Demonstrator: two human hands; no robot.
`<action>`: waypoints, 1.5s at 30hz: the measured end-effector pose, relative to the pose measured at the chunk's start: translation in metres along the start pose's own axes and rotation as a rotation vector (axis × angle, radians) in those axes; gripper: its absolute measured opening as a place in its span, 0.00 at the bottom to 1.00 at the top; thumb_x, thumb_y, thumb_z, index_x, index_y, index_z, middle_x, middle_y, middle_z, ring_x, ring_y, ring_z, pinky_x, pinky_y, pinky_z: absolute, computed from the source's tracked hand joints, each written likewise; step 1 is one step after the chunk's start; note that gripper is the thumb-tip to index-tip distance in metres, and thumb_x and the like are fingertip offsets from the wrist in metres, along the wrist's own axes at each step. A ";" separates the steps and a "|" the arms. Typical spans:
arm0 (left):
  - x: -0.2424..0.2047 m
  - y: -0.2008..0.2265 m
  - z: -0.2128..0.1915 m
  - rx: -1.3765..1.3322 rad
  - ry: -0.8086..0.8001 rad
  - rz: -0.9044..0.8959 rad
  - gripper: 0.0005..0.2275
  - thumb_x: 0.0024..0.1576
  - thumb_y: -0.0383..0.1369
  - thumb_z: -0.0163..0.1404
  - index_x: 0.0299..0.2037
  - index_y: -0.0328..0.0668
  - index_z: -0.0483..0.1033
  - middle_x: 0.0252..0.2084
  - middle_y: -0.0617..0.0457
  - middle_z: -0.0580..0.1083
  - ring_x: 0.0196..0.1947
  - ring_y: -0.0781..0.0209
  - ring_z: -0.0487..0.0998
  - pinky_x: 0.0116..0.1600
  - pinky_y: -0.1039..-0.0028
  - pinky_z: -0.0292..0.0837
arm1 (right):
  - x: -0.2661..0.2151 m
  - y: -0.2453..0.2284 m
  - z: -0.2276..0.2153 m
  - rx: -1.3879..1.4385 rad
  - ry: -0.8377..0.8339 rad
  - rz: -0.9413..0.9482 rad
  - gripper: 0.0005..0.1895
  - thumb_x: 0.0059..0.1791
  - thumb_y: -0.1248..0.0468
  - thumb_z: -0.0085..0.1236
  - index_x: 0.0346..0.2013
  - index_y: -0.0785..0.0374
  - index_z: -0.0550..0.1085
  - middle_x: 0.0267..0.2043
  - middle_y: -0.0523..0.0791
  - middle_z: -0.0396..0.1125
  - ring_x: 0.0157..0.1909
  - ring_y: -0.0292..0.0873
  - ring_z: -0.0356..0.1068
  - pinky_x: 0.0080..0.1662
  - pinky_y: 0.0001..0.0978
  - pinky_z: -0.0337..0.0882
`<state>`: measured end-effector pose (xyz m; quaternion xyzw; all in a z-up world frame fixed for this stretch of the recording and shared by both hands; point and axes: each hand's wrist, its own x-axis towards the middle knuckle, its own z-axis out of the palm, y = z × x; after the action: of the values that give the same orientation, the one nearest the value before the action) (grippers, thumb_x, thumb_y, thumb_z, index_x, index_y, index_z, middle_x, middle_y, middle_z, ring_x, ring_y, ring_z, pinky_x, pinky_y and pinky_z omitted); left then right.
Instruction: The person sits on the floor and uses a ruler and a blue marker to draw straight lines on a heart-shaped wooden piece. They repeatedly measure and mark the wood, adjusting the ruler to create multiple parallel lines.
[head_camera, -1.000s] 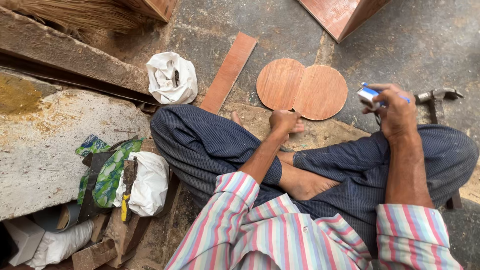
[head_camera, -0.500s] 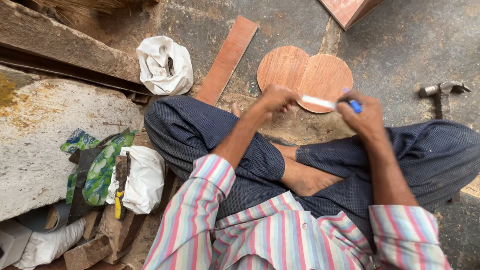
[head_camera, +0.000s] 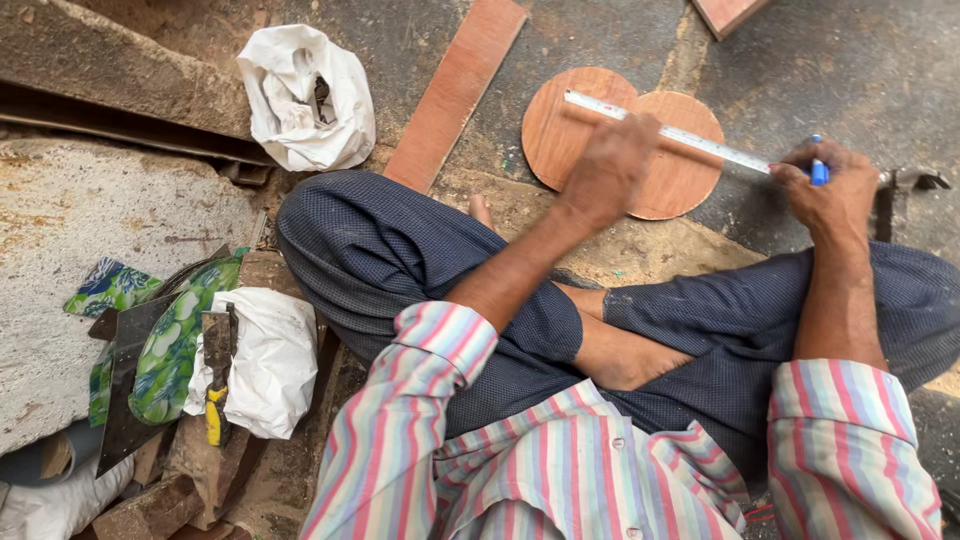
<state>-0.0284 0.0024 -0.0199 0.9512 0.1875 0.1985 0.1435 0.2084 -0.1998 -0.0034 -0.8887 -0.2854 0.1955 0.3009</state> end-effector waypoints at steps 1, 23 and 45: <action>-0.001 0.011 0.004 0.084 -0.182 0.030 0.22 0.67 0.26 0.49 0.71 0.35 0.60 0.70 0.42 0.67 0.71 0.49 0.67 0.78 0.53 0.62 | 0.001 0.004 0.002 -0.038 0.010 -0.040 0.08 0.49 0.64 0.72 0.41 0.60 0.83 0.37 0.43 0.73 0.38 0.37 0.69 0.40 0.31 0.70; 0.007 -0.006 0.040 0.114 -0.478 -0.023 0.39 0.61 0.59 0.42 0.75 0.39 0.51 0.78 0.48 0.48 0.78 0.49 0.43 0.80 0.53 0.37 | 0.017 0.033 0.030 -0.279 0.079 -0.341 0.07 0.48 0.70 0.63 0.40 0.63 0.84 0.36 0.48 0.75 0.36 0.40 0.73 0.43 0.34 0.73; 0.003 -0.002 0.051 0.158 -0.402 0.000 0.31 0.63 0.59 0.41 0.74 0.61 0.53 0.77 0.46 0.50 0.77 0.45 0.46 0.79 0.44 0.35 | 0.012 0.030 0.032 -0.295 0.088 -0.272 0.04 0.51 0.71 0.64 0.38 0.63 0.83 0.35 0.47 0.76 0.34 0.38 0.72 0.35 0.30 0.73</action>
<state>-0.0047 -0.0051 -0.0646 0.9800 0.1701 -0.0105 0.1031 0.2126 -0.1984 -0.0485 -0.8843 -0.4147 0.0699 0.2031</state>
